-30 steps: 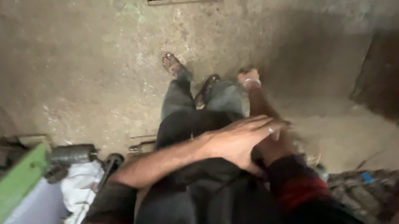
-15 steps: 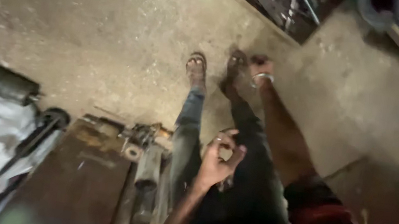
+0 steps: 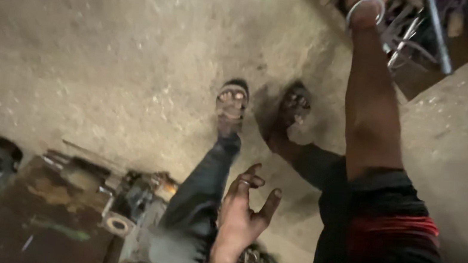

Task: The person disassembles an electric motor on a workbench. They unscrew fasteners with a screwdriver, detach a cylindrical capacitor with yellow wires, separate the motor housing, pull the stator windings out of the gear-like casing, and use pliers to cut and pull out old wires from the assembly.

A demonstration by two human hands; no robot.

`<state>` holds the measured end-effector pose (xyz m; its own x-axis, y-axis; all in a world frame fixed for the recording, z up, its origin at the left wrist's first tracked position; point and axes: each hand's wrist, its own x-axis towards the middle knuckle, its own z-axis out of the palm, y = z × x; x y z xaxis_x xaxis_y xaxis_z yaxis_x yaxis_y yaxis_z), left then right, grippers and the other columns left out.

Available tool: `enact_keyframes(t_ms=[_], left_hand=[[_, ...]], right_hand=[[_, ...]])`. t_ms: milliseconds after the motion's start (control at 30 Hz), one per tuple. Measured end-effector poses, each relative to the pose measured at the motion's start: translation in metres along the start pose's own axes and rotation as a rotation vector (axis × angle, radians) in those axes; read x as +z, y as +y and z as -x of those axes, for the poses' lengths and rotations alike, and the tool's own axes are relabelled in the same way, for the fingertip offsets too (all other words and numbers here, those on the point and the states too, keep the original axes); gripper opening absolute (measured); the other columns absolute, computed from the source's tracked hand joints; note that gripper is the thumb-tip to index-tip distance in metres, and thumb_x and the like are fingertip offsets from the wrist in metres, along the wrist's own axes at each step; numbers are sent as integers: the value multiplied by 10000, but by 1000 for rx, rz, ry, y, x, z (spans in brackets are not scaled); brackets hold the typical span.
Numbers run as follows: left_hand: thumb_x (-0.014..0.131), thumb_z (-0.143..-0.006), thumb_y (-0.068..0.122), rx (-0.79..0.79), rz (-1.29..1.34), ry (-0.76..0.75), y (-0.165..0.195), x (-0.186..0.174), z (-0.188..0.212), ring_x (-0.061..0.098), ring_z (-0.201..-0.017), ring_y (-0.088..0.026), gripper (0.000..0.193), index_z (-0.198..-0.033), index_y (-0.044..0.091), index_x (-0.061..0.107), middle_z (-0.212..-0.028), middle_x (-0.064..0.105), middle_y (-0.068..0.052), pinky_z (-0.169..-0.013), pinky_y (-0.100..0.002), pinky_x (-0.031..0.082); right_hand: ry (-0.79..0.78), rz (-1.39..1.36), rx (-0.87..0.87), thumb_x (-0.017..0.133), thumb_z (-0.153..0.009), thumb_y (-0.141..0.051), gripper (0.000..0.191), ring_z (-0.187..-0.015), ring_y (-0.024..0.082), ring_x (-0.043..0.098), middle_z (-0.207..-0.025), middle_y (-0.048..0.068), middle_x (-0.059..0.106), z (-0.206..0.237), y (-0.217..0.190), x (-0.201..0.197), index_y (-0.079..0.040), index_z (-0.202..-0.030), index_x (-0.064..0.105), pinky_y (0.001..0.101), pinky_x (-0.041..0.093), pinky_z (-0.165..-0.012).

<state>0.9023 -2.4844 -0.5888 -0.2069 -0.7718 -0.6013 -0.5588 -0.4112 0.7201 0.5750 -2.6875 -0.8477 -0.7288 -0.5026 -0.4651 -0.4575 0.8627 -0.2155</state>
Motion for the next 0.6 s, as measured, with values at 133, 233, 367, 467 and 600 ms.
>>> enact_keyframes(t_ms=[133,233,367,467,600], left_hand=[[822,-857,184,-99,130,-20,13,3,-3,703,-891,-241,491,-1275,18,626,-961,685,-102,-769,-389,582],[804,-831,195,-335,194,-128,28,17,4,700,-857,-243,541,-1314,37,616,-924,693,-95,-649,-405,563],[847,-820,166,-31,91,-217,29,38,10,709,-892,-268,548,-1287,2,611,-960,706,-123,-736,-403,571],[833,-822,110,180,84,-120,25,51,4,710,-1027,-286,397,-1108,5,578,-941,646,-130,-859,-400,597],[849,-763,49,147,51,-146,18,48,-9,681,-981,-315,375,-1035,-33,604,-1052,663,-177,-804,-396,565]], right_hand=[[-29,-169,-27,769,-800,-287,441,-955,337,676,-1059,174,735,-18,11,-38,-47,-1155,667,454,544,-817],[-162,-360,-24,775,-792,-284,450,-966,346,674,-1064,180,731,-18,32,-82,-47,-1156,659,457,545,-822],[-267,-365,-15,784,-781,-280,462,-980,358,672,-1071,188,725,-1,37,-77,-48,-1157,649,461,545,-829],[-180,-177,-62,790,-773,-277,472,-990,367,671,-1076,194,721,-9,17,-32,-48,-1158,641,463,545,-834],[-30,-105,-61,799,-763,-274,486,-1004,379,669,-1083,202,716,-27,8,-8,-49,-1160,630,467,546,-841]])
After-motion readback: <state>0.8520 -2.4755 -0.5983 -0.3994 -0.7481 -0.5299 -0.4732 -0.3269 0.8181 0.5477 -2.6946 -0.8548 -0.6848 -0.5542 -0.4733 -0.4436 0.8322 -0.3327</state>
